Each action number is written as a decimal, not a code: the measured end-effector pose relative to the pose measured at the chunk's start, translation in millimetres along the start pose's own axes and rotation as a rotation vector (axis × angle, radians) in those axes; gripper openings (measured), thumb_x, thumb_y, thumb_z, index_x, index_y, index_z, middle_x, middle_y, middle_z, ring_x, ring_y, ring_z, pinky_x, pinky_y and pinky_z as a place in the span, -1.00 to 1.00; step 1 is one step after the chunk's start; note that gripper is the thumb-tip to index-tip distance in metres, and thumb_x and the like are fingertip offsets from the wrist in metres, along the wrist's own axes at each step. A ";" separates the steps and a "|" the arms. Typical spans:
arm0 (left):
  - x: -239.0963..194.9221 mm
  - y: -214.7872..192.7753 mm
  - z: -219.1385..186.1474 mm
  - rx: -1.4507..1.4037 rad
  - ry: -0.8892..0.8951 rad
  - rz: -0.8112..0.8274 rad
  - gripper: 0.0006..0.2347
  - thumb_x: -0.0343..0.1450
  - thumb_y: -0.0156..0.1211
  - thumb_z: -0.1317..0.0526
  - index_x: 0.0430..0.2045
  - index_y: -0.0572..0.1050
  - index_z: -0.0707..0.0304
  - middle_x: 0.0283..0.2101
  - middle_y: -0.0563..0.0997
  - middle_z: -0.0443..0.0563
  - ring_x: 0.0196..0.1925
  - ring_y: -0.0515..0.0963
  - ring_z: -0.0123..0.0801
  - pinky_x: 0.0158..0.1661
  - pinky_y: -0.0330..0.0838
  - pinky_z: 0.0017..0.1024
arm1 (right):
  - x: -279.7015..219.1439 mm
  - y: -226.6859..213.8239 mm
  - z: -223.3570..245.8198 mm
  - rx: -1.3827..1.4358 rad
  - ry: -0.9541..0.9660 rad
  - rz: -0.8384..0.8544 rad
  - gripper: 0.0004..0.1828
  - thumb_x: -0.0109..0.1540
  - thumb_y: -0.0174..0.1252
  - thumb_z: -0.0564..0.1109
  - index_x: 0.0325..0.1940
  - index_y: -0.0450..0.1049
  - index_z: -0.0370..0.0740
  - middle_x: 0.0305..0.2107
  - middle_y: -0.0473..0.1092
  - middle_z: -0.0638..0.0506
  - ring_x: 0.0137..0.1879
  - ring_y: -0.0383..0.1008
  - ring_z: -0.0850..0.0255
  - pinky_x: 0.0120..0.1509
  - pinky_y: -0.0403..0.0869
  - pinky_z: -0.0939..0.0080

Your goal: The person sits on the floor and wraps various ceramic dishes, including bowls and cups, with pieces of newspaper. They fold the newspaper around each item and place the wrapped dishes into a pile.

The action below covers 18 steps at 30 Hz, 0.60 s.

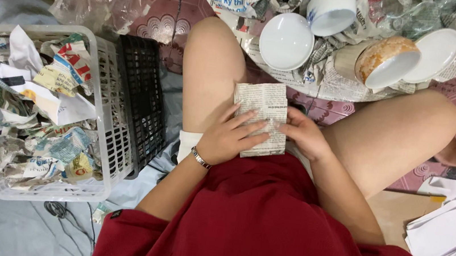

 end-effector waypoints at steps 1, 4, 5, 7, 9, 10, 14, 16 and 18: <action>-1.7 0.3 -0.6 -0.004 0.001 0.003 -0.73 0.45 0.22 0.21 0.03 0.59 -0.12 0.20 0.58 -0.17 0.33 0.46 -0.22 0.39 0.21 0.01 | 0.5 -3.5 -2.8 -0.015 -0.018 -0.021 -0.56 0.28 0.16 -0.26 0.26 0.40 -0.30 0.08 0.49 0.00 0.15 0.48 0.28 0.26 0.44 0.22; -2.7 1.2 1.8 -0.007 0.002 0.011 -0.70 0.42 0.22 0.22 0.05 0.59 -0.14 0.18 0.59 -0.20 0.34 0.47 -0.22 0.38 0.20 0.00 | 7.5 -15.6 -9.1 -0.044 -0.070 -0.053 -0.59 0.32 0.17 -0.28 0.27 0.41 -0.35 0.04 0.52 -0.05 0.11 0.50 0.26 0.23 0.47 0.21; -3.0 1.4 3.1 -0.004 -0.002 0.019 -0.70 0.41 0.24 0.23 0.04 0.59 -0.14 0.18 0.59 -0.20 0.35 0.47 -0.23 0.39 0.20 -0.01 | 10.5 -17.7 -12.1 -0.039 -0.083 -0.043 -0.60 0.32 0.17 -0.29 0.26 0.42 -0.34 0.04 0.52 -0.04 0.10 0.51 0.26 0.23 0.47 0.22; -3.4 1.3 6.5 -0.026 -0.020 0.026 -0.67 0.38 0.30 0.23 0.05 0.59 -0.12 0.19 0.59 -0.20 0.37 0.47 -0.23 0.39 0.19 -0.01 | 12.3 -22.2 -17.9 -0.016 -0.113 -0.033 -0.64 0.32 0.17 -0.30 0.21 0.43 -0.33 0.02 0.53 -0.04 0.09 0.52 0.27 0.23 0.47 0.23; -3.4 1.1 10.3 -0.076 -0.048 0.024 -0.64 0.34 0.37 0.21 0.06 0.59 -0.09 0.21 0.58 -0.18 0.40 0.45 -0.22 0.40 0.19 0.01 | 13.0 -25.7 -22.9 0.020 -0.146 -0.034 -0.70 0.33 0.17 -0.31 0.16 0.44 -0.31 -0.01 0.53 -0.04 0.09 0.52 0.26 0.23 0.47 0.23; -2.9 -0.6 12.9 -0.097 -0.062 -0.012 -0.63 0.32 0.41 0.19 0.03 0.61 -0.09 0.24 0.55 -0.15 0.42 0.40 -0.19 0.42 0.16 0.03 | 13.7 -28.0 -24.6 0.021 -0.149 -0.043 -0.71 0.33 0.17 -0.31 0.15 0.45 -0.31 -0.02 0.53 -0.02 0.08 0.51 0.27 0.22 0.47 0.24; -4.1 -6.0 22.0 -0.187 -0.200 -0.129 -0.67 0.23 0.52 0.12 -0.12 0.68 -0.13 0.39 0.35 0.07 0.50 0.18 0.05 0.45 0.03 0.10 | 11.0 -27.5 -22.1 -0.048 -0.173 -0.042 -0.77 0.34 0.22 -0.35 0.08 0.46 -0.35 -0.05 0.52 0.02 0.06 0.49 0.29 0.21 0.45 0.25; -3.5 -6.9 26.7 -0.236 -0.270 -0.167 -0.70 0.21 0.53 0.09 -0.19 0.71 -0.16 0.46 0.21 0.20 0.53 0.04 0.20 0.44 -0.05 0.12 | 9.1 -22.8 -15.3 -0.131 -0.165 -0.044 -0.76 0.32 0.23 -0.36 0.08 0.45 -0.34 -0.06 0.51 0.04 0.05 0.49 0.31 0.19 0.45 0.27; -3.2 -7.2 29.2 -0.285 -0.306 -0.194 -0.72 0.20 0.53 0.08 -0.23 0.73 -0.20 0.50 0.05 0.30 0.55 -0.10 0.32 0.44 -0.12 0.15 | 6.2 -17.9 -9.4 -0.224 -0.125 -0.065 -0.69 0.26 0.19 -0.33 0.10 0.45 -0.28 -0.07 0.51 0.08 0.03 0.50 0.34 0.16 0.45 0.31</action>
Point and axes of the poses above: each hand's wrist, its own x-axis towards the middle knuckle, its own y-axis out of the palm, z = x × y, the point moved 6 cm from there along x, towards the middle knuckle
